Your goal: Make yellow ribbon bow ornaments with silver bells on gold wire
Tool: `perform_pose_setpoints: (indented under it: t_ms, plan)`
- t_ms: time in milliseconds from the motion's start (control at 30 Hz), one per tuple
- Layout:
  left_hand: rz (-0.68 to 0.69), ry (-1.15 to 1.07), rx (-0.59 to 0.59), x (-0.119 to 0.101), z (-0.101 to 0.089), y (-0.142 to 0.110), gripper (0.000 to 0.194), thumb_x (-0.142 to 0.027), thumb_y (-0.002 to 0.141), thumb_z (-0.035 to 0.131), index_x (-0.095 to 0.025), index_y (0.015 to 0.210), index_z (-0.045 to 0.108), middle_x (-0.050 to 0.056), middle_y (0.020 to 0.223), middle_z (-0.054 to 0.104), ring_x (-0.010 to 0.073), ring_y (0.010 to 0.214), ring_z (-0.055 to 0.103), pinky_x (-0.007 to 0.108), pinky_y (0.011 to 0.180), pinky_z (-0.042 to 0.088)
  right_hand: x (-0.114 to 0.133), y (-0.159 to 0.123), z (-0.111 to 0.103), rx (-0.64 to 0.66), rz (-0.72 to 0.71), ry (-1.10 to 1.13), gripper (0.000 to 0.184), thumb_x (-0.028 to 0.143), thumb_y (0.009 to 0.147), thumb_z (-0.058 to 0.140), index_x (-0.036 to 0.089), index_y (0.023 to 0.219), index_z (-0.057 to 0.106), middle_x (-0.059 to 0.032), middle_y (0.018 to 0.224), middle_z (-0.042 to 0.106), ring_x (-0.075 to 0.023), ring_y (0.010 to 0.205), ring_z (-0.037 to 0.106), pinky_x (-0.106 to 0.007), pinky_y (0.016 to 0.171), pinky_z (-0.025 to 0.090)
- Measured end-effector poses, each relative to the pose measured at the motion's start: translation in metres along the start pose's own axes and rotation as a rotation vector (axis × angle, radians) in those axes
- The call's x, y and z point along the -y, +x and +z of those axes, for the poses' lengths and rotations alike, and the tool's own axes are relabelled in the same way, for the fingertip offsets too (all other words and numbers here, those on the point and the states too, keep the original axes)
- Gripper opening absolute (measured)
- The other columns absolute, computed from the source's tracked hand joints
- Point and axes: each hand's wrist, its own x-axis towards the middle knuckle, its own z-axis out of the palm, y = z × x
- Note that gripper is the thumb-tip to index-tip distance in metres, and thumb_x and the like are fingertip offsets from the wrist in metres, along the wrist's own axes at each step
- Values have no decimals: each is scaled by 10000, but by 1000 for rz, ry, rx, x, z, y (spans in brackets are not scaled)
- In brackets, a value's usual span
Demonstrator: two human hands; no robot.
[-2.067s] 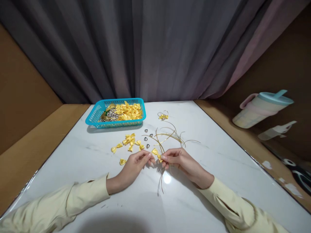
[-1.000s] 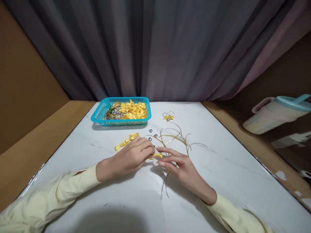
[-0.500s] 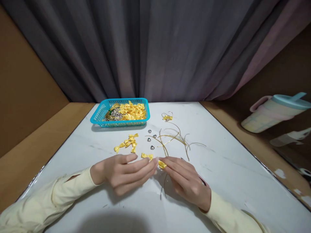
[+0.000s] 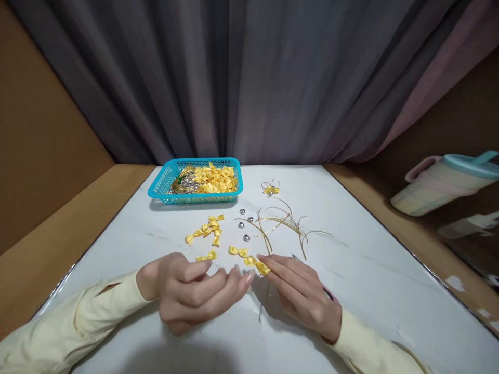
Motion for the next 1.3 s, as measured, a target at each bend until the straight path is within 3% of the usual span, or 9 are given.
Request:
perform_pose_setpoints:
  t_ms: [100, 267, 400, 633, 733, 833, 933, 1100, 1300]
  plan:
    - [-95, 30, -91, -14, 1, -4, 252, -78, 734, 674, -312, 646, 705, -95, 751, 725, 114, 720, 603, 210, 633, 449, 0, -1, 0, -6, -6, -3, 424, -63, 698, 450, 25, 1105, 527, -237, 994, 672, -293, 961, 611, -407, 659, 553]
    - [-482, 9, 94, -44, 4, -10, 254, -84, 848, 521, -271, 882, 689, -55, 1007, 713, 129, 894, 614, 246, 732, 457, -1, -1, -2, 0, -12, -13, 414, -35, 740, 443, 27, 1140, 525, -230, 985, 678, -285, 957, 622, -399, 655, 558]
    - [-397, -150, 38, -37, 13, -14, 266, -100, 905, 400, -126, 973, 656, 89, 1023, 705, 170, 925, 601, 288, 662, 468, 3, 3, -3, -4, 82, 42, 440, -40, 754, 442, 91, 1160, 548, -188, 1006, 685, -259, 933, 636, -391, 686, 561]
    - [-964, -493, 49, -24, 40, -22, 155, -53, 861, 490, -105, 867, 636, 90, 792, 678, 180, 747, 571, 318, 675, 469, 7, 10, 4, -162, 826, 372, 149, 150, 809, 589, 211, 800, 724, -63, 846, 723, -200, 760, 664, -321, 659, 548]
    - [-1230, -658, 179, -24, 44, -21, 141, -135, 864, 540, -139, 758, 632, 41, 750, 645, 164, 732, 567, 303, 683, 450, 5, 13, 5, -112, 1163, 557, 127, 294, 761, 661, 200, 726, 738, -58, 801, 726, -195, 711, 651, -301, 635, 529]
    - [-1358, -826, 305, -27, 46, -19, 143, -239, 884, 521, -165, 837, 634, 45, 871, 617, 180, 851, 562, 323, 760, 439, 4, 15, 5, -33, 1330, 738, 215, 369, 753, 661, 173, 704, 734, -50, 700, 701, -155, 620, 588, -267, 580, 487]
    - [-1407, -1053, 349, -37, 51, -17, 207, -334, 863, 541, -187, 989, 611, 62, 1023, 596, 199, 955, 536, 332, 821, 420, 6, 17, 5, -2, 1351, 859, 226, 363, 771, 646, 164, 705, 730, -38, 666, 671, -131, 607, 541, -250, 586, 457]
    - [-1691, -1417, 335, -60, 63, -19, 371, -399, 909, 414, -142, 700, 580, -6, 629, 528, 122, 600, 473, 230, 568, 369, 7, 20, 6, 28, 1353, 1025, 203, 330, 769, 649, 148, 721, 727, -41, 659, 655, -121, 605, 540, -244, 597, 449]
    - [-1809, -1585, 191, -71, 71, -29, 358, -432, 869, 480, -142, 683, 578, -37, 555, 448, 94, 517, 392, 216, 514, 317, -2, 20, 1, 77, 1311, 940, 201, 328, 776, 635, 157, 696, 706, -28, 664, 616, -113, 579, 502, -234, 529, 425]
